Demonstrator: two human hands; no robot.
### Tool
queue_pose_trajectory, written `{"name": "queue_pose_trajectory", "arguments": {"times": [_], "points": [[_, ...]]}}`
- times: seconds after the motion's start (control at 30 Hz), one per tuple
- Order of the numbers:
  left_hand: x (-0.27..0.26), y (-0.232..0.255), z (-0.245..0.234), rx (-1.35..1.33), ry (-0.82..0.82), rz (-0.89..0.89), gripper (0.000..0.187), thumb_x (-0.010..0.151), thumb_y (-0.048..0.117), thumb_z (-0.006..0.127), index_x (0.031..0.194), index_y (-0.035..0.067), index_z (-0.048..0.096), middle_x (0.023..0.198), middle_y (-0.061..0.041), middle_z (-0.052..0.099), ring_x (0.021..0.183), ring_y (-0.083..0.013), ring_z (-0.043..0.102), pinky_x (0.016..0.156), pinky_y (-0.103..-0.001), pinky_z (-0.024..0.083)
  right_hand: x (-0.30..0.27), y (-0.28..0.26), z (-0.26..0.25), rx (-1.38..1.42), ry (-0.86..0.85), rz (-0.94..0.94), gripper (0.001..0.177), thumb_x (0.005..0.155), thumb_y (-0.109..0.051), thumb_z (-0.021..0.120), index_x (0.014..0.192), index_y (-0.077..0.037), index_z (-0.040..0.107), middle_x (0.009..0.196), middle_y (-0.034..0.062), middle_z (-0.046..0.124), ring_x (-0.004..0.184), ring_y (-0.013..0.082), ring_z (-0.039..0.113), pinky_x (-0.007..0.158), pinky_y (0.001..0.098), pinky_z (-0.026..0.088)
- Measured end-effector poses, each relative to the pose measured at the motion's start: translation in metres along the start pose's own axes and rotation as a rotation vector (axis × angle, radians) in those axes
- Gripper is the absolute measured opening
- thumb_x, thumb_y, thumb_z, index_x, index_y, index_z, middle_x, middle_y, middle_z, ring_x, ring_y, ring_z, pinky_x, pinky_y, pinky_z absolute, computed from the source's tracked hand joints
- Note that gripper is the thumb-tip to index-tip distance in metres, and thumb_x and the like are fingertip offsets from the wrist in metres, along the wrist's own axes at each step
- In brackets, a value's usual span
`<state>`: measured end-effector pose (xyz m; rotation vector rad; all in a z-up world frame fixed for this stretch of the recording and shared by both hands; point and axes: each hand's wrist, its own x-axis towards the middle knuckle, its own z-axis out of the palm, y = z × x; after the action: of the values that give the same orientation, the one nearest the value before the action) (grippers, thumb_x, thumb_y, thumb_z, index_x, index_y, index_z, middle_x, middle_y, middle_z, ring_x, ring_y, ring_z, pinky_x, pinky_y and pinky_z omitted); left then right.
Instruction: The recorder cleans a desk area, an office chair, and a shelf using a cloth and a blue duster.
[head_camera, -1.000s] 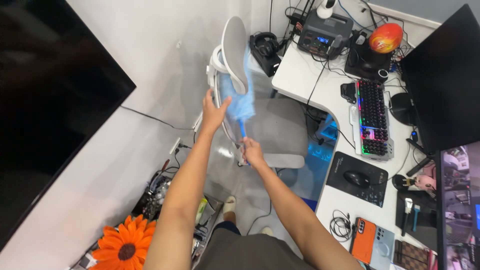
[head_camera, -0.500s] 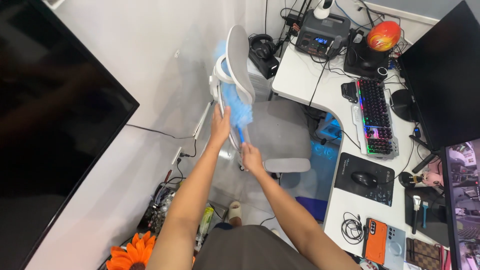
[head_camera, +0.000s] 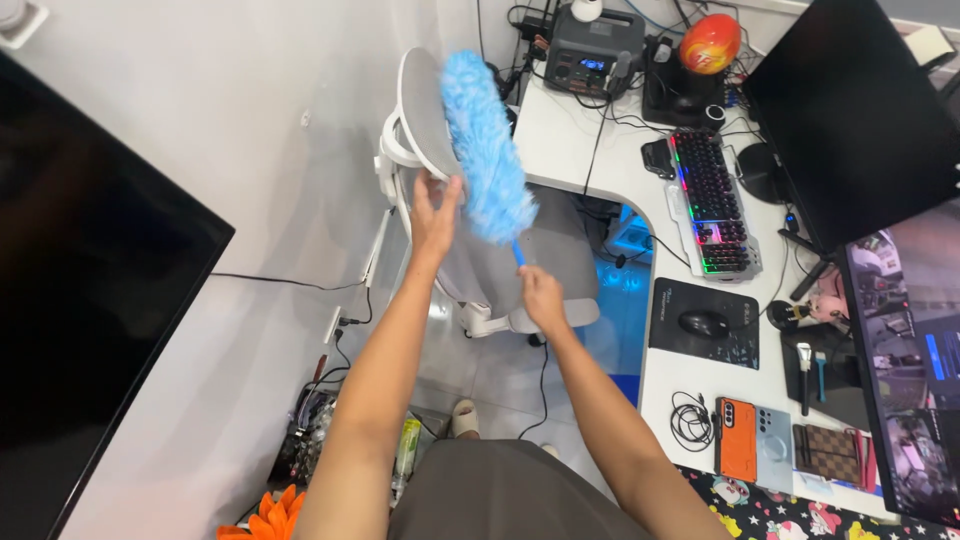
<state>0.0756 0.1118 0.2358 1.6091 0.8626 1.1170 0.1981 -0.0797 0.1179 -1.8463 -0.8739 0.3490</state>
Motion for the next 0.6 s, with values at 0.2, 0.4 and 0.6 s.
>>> {"name": "queue_pose_trajectory", "arguments": {"times": [0.2, 0.4, 0.6], "points": [[0.012, 0.001, 0.004, -0.375, -0.057, -0.335, 0.083, 0.092, 0.059, 0.052, 0.158, 0.012, 0.035, 0.143, -0.013, 0.055, 0.124, -0.0329, 0.053, 0.099, -0.047, 0.048, 0.023, 0.013, -0.020, -0.073, 0.051, -0.197, 0.034, 0.105, -0.035, 0.058, 0.104, -0.006, 0.075, 0.069, 0.0148, 0.065, 0.062, 0.0274, 0.065, 0.060, 0.0407, 0.049], [0.014, -0.050, 0.014, -0.257, -0.057, 0.053, 0.079, 0.098, 0.041, 0.074, 0.155, -0.001, 0.038, 0.152, -0.020, 0.050, 0.138, -0.0319, 0.051, 0.116, -0.046, 0.040, 0.033, -0.017, -0.023, -0.132, 0.116, -0.204, 0.035, 0.106, -0.035, 0.057, 0.104, -0.006, 0.076, 0.065, 0.0117, 0.063, 0.055, 0.0197, 0.063, 0.054, 0.0392, 0.048], [0.001, 0.019, 0.005, -0.028, -0.013, -0.013, 0.093, 0.079, 0.043, 0.084, 0.149, -0.002, 0.042, 0.139, -0.020, 0.061, 0.125, -0.0313, 0.065, 0.103, -0.040, 0.054, 0.024, 0.001, 0.022, 0.284, -0.192, 0.349, 0.038, 0.104, -0.038, 0.053, 0.105, -0.005, 0.072, 0.058, 0.0046, 0.056, 0.039, 0.0143, 0.047, 0.037, 0.0345, 0.040]]}}
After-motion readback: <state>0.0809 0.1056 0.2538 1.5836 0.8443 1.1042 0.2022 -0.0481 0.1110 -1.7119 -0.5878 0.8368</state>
